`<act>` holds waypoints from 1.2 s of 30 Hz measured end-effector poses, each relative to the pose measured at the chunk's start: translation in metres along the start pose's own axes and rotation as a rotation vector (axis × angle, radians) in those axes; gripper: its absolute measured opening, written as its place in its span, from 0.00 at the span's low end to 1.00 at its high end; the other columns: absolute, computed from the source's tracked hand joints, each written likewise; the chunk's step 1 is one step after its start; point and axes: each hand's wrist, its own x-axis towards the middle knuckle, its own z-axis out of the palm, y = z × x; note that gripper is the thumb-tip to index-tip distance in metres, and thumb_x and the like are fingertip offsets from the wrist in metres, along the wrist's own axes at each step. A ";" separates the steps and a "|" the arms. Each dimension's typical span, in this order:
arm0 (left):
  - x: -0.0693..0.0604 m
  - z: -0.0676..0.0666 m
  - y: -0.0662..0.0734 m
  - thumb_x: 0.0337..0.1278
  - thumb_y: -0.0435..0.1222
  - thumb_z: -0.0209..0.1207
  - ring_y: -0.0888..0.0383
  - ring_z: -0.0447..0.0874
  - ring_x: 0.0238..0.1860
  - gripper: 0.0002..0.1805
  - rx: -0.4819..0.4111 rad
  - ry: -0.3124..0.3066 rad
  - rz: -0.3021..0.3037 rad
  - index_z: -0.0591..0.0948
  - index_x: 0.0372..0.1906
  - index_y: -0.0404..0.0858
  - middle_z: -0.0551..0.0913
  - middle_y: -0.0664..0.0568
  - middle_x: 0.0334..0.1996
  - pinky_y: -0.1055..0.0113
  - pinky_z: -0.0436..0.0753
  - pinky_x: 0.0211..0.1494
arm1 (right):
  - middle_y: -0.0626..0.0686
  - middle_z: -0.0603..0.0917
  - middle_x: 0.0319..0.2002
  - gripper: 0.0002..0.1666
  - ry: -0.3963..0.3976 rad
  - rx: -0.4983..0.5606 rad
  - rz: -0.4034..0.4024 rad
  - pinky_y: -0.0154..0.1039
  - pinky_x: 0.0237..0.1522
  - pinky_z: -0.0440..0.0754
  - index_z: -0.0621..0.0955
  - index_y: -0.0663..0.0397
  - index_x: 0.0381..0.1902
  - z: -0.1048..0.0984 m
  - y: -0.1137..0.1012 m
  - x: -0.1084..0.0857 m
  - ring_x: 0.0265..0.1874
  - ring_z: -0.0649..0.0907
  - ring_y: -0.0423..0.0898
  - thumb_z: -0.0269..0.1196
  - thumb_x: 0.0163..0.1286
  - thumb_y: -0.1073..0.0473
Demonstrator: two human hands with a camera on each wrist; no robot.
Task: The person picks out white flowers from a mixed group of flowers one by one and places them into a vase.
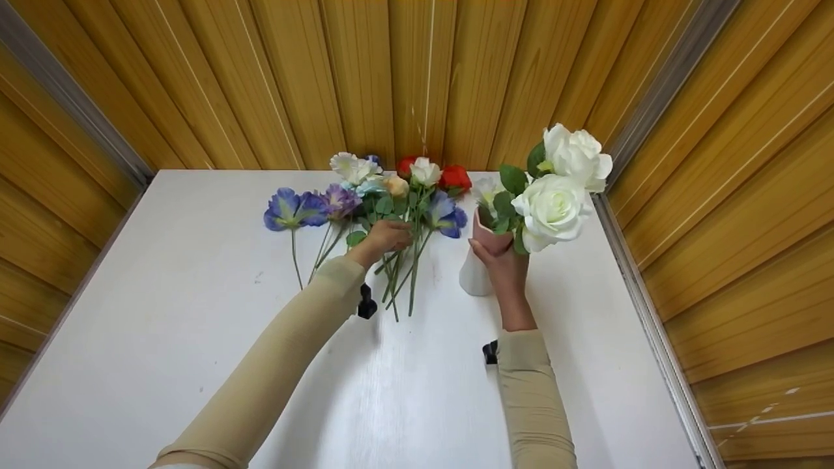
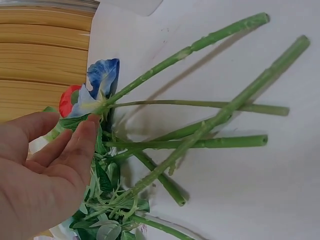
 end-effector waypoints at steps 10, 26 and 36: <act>0.112 0.028 -0.082 0.67 0.34 0.55 0.56 0.89 0.49 0.10 0.028 -0.005 -0.086 0.83 0.46 0.35 0.84 0.50 0.57 0.64 0.87 0.50 | 0.63 0.68 0.75 0.53 -0.010 -0.017 0.012 0.52 0.79 0.66 0.58 0.60 0.78 -0.002 -0.002 0.001 0.73 0.70 0.57 0.74 0.63 0.58; 0.024 0.018 -0.033 0.62 0.26 0.53 0.53 0.78 0.42 0.11 -0.225 -0.040 -0.110 0.66 0.27 0.40 0.80 0.47 0.40 0.61 0.83 0.52 | 0.62 0.68 0.75 0.52 -0.012 0.014 -0.013 0.52 0.79 0.66 0.58 0.61 0.78 -0.001 -0.002 0.000 0.72 0.70 0.56 0.74 0.63 0.59; -0.005 0.018 -0.011 0.68 0.27 0.54 0.50 0.86 0.44 0.07 -0.260 -0.012 -0.124 0.82 0.42 0.28 0.86 0.40 0.45 0.60 0.86 0.53 | 0.61 0.67 0.76 0.53 -0.019 0.020 -0.035 0.52 0.80 0.64 0.57 0.60 0.78 0.000 -0.001 -0.002 0.74 0.68 0.56 0.74 0.63 0.60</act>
